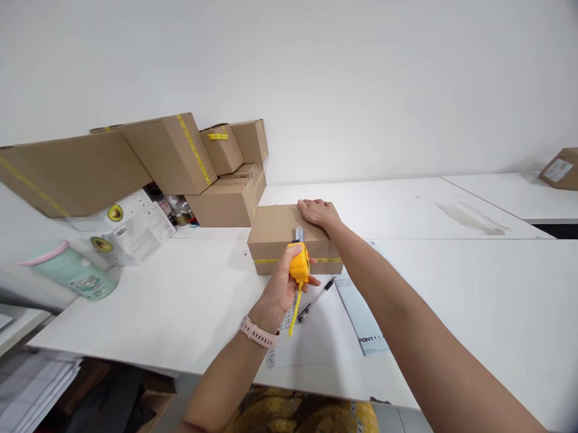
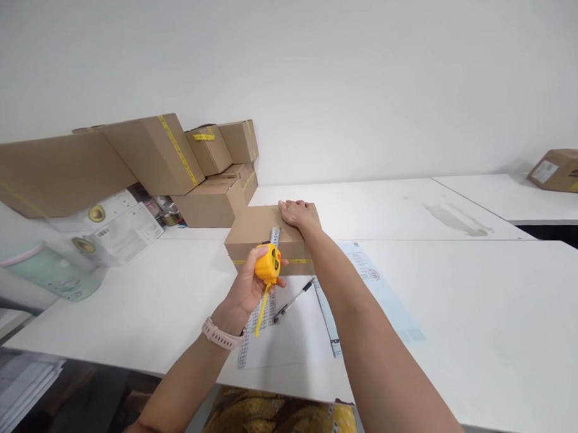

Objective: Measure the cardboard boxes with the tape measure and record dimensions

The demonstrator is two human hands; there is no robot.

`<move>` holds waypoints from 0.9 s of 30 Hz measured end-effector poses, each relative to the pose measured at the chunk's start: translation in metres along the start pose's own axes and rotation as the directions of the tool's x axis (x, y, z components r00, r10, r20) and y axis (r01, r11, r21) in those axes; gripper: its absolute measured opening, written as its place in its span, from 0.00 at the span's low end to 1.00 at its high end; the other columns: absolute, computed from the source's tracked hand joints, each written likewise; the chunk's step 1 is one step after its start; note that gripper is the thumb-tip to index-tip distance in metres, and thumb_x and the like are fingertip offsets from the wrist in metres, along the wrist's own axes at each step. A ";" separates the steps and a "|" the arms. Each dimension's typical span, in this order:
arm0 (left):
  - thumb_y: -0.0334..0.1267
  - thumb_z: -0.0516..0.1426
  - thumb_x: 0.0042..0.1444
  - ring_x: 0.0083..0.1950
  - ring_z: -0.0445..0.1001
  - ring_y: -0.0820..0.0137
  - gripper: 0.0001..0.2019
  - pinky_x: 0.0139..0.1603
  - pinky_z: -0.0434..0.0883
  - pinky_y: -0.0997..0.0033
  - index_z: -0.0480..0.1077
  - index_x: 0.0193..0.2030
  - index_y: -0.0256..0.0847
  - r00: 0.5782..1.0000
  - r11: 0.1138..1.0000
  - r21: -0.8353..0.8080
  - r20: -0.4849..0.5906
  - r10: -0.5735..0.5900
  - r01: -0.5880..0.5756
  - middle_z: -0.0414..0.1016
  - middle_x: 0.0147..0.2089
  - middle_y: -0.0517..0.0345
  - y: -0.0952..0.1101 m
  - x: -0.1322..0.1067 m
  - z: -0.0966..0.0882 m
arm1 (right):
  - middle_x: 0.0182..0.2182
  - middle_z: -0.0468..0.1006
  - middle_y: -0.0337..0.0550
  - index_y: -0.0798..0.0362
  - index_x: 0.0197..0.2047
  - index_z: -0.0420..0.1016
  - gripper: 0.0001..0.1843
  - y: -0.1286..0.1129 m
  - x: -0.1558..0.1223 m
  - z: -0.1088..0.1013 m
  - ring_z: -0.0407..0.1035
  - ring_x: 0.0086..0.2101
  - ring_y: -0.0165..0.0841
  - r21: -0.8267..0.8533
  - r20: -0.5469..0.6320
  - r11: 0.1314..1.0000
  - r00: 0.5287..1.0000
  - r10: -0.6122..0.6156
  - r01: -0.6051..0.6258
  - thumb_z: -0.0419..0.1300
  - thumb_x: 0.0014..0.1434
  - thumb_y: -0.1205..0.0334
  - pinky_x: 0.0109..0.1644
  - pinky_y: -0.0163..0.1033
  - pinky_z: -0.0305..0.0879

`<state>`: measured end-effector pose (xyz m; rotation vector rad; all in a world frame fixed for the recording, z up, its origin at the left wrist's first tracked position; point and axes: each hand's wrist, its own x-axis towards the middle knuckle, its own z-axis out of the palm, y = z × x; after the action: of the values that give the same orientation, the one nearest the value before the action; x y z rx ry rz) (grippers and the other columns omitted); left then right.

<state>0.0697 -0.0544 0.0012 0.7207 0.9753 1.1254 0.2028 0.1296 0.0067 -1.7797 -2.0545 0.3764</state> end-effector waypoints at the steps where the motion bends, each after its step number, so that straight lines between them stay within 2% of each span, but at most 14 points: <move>1: 0.51 0.63 0.47 0.20 0.76 0.70 0.22 0.16 0.58 0.77 0.70 0.44 0.37 1.000 1.000 -0.003 0.004 0.010 -0.010 0.80 0.37 0.52 -0.001 0.002 0.000 | 0.60 0.77 0.58 0.54 0.58 0.76 0.29 -0.001 0.000 -0.001 0.65 0.62 0.52 0.002 0.002 1.000 1.000 0.004 -0.004 0.40 0.72 0.50 0.66 0.59 0.53; 4: 0.53 0.64 0.47 0.21 0.76 0.72 0.24 0.17 0.59 0.78 0.70 0.45 0.38 0.996 0.997 -0.016 0.039 0.075 -0.074 0.79 0.38 0.53 -0.006 0.005 -0.003 | 0.58 0.79 0.57 0.53 0.55 0.79 0.29 -0.001 -0.004 -0.005 0.66 0.60 0.51 0.038 -0.011 0.999 1.000 0.015 -0.014 0.42 0.72 0.49 0.66 0.56 0.54; 7: 0.53 0.64 0.49 0.23 0.77 0.73 0.23 0.19 0.60 0.78 0.70 0.45 0.39 0.979 0.982 0.004 0.069 0.190 -0.190 0.78 0.41 0.55 -0.011 0.007 -0.008 | 0.54 0.82 0.50 0.48 0.56 0.79 0.32 0.003 -0.013 -0.010 0.71 0.54 0.46 0.111 -0.043 0.994 0.999 0.021 -0.016 0.39 0.72 0.43 0.61 0.51 0.62; 10: 0.52 0.64 0.49 0.23 0.77 0.73 0.22 0.18 0.59 0.77 0.68 0.44 0.39 0.950 0.952 0.027 0.077 0.302 -0.305 0.77 0.43 0.55 -0.011 0.011 -0.009 | 0.50 0.83 0.46 0.46 0.50 0.81 0.37 0.008 -0.026 -0.013 0.75 0.45 0.42 0.334 -0.013 0.942 1.000 0.027 -0.021 0.41 0.67 0.30 0.49 0.44 0.69; 12: 0.51 0.65 0.50 0.23 0.77 0.74 0.21 0.18 0.60 0.77 0.68 0.44 0.40 0.942 0.944 0.027 0.075 0.327 -0.330 0.77 0.44 0.55 -0.009 0.016 -0.007 | 0.49 0.83 0.47 0.47 0.42 0.82 0.39 0.011 -0.031 -0.014 0.76 0.41 0.41 0.520 0.059 0.854 0.998 -0.006 -0.026 0.48 0.60 0.23 0.45 0.43 0.71; 14: 0.49 0.66 0.49 0.21 0.76 0.75 0.22 0.17 0.59 0.78 0.67 0.45 0.40 0.949 0.950 0.017 0.062 0.309 -0.311 0.77 0.42 0.56 -0.007 0.024 -0.003 | 0.44 0.83 0.47 0.48 0.39 0.82 0.37 0.012 -0.033 -0.014 0.75 0.38 0.40 0.663 0.152 0.748 0.982 -0.114 -0.016 0.53 0.57 0.22 0.43 0.43 0.71; 17: 0.49 0.68 0.46 0.19 0.74 0.76 0.24 0.15 0.57 0.78 0.67 0.46 0.41 0.961 0.962 -0.004 0.039 0.273 -0.273 0.76 0.39 0.59 -0.002 0.034 0.003 | 0.33 0.83 0.43 0.48 0.38 0.80 0.28 0.011 -0.030 -0.011 0.74 0.33 0.37 0.798 0.278 0.602 0.889 -0.364 -0.003 0.65 0.53 0.30 0.40 0.42 0.71; 19: 0.49 0.69 0.46 0.19 0.73 0.76 0.24 0.14 0.58 0.78 0.67 0.45 0.40 0.964 0.965 -0.015 0.029 0.263 -0.263 0.76 0.38 0.59 -0.001 0.037 0.005 | 0.28 0.80 0.39 0.48 0.35 0.78 0.24 0.009 -0.029 -0.009 0.72 0.30 0.35 0.829 0.303 0.560 0.845 -0.441 -0.006 0.71 0.49 0.37 0.38 0.40 0.70; 20: 0.50 0.69 0.46 0.19 0.73 0.76 0.24 0.14 0.58 0.78 0.67 0.44 0.40 0.966 0.966 -0.017 0.023 0.259 -0.258 0.76 0.38 0.58 -0.001 0.036 0.006 | 0.27 0.79 0.38 0.48 0.34 0.77 0.22 0.008 -0.029 -0.009 0.71 0.29 0.34 0.830 0.295 0.558 0.851 -0.434 -0.003 0.73 0.48 0.39 0.37 0.40 0.70; 23: 0.52 0.66 0.49 0.21 0.75 0.76 0.23 0.17 0.61 0.78 0.68 0.44 0.39 0.968 0.968 -0.010 0.022 0.251 -0.251 0.77 0.41 0.55 -0.011 0.020 0.004 | 0.31 0.81 0.38 0.47 0.36 0.77 0.20 0.004 -0.032 -0.011 0.72 0.31 0.34 0.804 0.224 0.595 0.923 -0.313 0.008 0.69 0.53 0.39 0.38 0.39 0.70; 25: 0.55 0.65 0.51 0.22 0.76 0.75 0.24 0.18 0.63 0.78 0.67 0.45 0.39 0.973 0.973 0.015 0.043 0.228 -0.229 0.76 0.43 0.54 -0.029 -0.003 0.001 | 0.36 0.83 0.39 0.47 0.39 0.77 0.19 0.000 -0.035 -0.014 0.73 0.34 0.35 0.740 0.174 0.672 0.969 -0.174 -0.012 0.65 0.57 0.41 0.39 0.40 0.70; 27: 0.59 0.66 0.48 0.22 0.76 0.73 0.28 0.16 0.61 0.78 0.65 0.45 0.40 0.985 0.985 0.044 0.059 0.161 -0.164 0.74 0.43 0.55 -0.054 -0.032 -0.004 | 0.42 0.84 0.43 0.47 0.42 0.78 0.19 -0.004 -0.035 -0.017 0.74 0.36 0.38 0.650 0.138 0.756 0.990 -0.024 -0.072 0.64 0.59 0.40 0.40 0.41 0.71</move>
<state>0.0838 -0.1004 -0.0384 0.8790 0.9124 1.2208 0.2112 0.0940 0.0188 -1.3583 -1.6663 1.1075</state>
